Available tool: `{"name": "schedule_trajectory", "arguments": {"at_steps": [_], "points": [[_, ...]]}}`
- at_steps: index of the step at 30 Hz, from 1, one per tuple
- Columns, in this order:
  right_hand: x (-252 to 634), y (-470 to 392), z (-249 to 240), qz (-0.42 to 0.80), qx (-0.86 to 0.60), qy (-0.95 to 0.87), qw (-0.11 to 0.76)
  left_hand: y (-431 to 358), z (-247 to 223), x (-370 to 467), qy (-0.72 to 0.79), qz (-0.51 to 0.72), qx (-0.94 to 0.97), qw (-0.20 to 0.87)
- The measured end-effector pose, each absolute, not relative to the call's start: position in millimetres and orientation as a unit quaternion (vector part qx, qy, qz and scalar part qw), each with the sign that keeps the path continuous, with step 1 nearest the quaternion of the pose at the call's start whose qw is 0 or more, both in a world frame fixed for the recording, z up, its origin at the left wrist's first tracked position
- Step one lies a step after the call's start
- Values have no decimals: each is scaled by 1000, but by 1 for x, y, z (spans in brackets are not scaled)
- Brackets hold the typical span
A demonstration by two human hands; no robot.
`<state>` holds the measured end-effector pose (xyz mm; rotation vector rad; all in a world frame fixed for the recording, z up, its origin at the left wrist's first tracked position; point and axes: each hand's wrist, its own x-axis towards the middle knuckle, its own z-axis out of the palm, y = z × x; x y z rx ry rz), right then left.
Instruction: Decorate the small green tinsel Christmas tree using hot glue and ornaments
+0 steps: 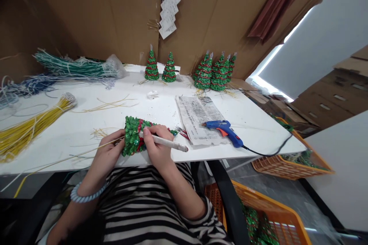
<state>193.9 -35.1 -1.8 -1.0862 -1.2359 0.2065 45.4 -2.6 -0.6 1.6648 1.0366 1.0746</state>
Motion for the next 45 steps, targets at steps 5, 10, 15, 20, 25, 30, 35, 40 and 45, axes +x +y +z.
{"name": "schedule_trajectory", "arguments": {"at_steps": [5,10,15,20,25,30,35,40,45], "points": [[194,-35,-2,102,-486,-547,674,-3,0,47,425,431,665,438],[194,-35,-1,101,-490,-544,673,-3,1,47,427,433,663,437],[194,-35,-1,98,-486,-546,675,-4,0,47,422,434,663,440],[194,-34,-3,95,-483,-549,675,-2,-2,47,419,437,664,438],[194,-35,-2,90,-480,-552,676,-2,-1,46,418,436,665,439],[194,-35,-2,82,-477,-553,678,-3,0,46,419,431,663,446],[194,-34,-3,74,-473,-555,680,-2,-3,46,418,429,664,448],[194,-34,-2,67,-472,-558,680,-3,-1,46,418,428,664,448],[194,-34,-2,62,-472,-560,678,-3,-1,45,418,429,666,445]]}}
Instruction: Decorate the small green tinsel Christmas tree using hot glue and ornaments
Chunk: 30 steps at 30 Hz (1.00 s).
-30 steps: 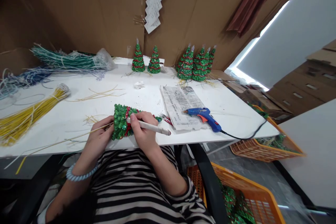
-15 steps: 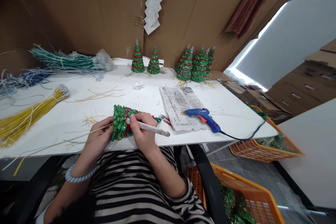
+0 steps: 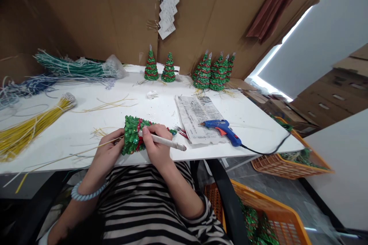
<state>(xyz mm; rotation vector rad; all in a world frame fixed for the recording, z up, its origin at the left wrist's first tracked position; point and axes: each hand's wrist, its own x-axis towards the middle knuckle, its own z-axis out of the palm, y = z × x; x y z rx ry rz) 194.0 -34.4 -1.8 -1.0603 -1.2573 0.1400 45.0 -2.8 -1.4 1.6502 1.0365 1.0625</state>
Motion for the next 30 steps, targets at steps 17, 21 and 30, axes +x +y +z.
{"name": "schedule_trajectory", "arguments": {"at_steps": [17,21,30], "points": [[194,-35,-1,52,-469,-565,677,-2,-2,45,416,428,669,443],[194,-35,-2,53,-472,-564,676,-2,-3,45,418,428,670,439],[194,-35,-1,57,-477,-562,673,-2,-4,45,415,426,676,436]]}}
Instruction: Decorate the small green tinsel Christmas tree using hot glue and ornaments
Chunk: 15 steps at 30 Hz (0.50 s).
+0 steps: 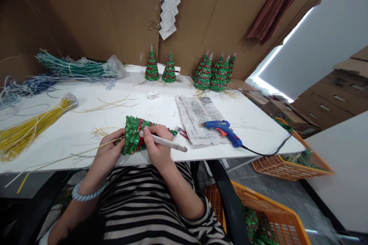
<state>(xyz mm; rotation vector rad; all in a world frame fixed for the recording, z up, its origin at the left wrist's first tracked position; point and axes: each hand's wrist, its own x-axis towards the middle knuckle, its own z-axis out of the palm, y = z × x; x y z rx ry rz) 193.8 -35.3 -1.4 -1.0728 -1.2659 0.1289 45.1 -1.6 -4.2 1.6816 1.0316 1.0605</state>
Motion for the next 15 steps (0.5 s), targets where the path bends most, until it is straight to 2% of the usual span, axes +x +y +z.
{"name": "schedule_trajectory", "arguments": {"at_steps": [15], "points": [[194,-35,-1,60,-482,-563,669,-3,-1,45,421,435,673,425]]}}
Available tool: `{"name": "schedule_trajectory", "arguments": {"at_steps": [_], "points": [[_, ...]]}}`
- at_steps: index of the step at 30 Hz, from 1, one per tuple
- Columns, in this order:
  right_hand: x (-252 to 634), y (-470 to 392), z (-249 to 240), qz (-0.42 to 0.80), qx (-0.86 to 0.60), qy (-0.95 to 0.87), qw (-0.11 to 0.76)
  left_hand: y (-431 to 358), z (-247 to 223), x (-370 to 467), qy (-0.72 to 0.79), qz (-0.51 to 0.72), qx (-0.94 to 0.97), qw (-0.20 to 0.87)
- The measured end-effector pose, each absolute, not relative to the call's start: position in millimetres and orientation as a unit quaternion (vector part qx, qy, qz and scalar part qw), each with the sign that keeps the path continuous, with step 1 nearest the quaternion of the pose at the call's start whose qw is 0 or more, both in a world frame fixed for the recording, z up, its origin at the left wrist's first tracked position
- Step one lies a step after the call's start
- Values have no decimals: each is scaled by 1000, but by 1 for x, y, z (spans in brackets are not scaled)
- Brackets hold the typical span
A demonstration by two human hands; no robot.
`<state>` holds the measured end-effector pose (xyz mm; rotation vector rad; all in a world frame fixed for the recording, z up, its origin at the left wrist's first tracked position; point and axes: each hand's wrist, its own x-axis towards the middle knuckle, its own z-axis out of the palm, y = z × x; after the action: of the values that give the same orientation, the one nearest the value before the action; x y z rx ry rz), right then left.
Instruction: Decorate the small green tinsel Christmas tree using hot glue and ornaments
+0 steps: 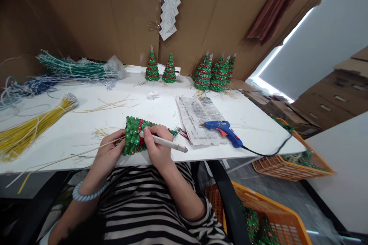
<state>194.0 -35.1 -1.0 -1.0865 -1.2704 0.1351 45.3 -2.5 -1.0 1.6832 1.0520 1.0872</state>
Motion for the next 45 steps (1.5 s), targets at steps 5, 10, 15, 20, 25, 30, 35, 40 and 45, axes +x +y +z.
{"name": "schedule_trajectory", "arguments": {"at_steps": [5,10,15,20,25,30,35,40,45], "points": [[194,-35,0,58,-479,-564,670,-2,-2,45,423,432,676,422],[194,-36,-1,60,-480,-563,670,-1,-3,45,421,429,680,420],[194,-35,-1,63,-481,-563,670,-1,-2,45,421,432,680,418],[193,-35,-1,65,-480,-561,672,-2,-3,45,420,435,677,418],[193,-35,-2,66,-482,-559,671,-1,-5,45,416,433,678,424],[193,-35,-1,66,-478,-561,672,-1,-4,45,417,431,678,425],[194,-36,0,68,-481,-562,669,-2,-3,45,425,433,673,423],[194,-36,0,66,-482,-563,668,-3,-2,45,427,432,671,425],[194,-36,-1,62,-476,-565,670,-3,-1,45,430,431,671,423]]}}
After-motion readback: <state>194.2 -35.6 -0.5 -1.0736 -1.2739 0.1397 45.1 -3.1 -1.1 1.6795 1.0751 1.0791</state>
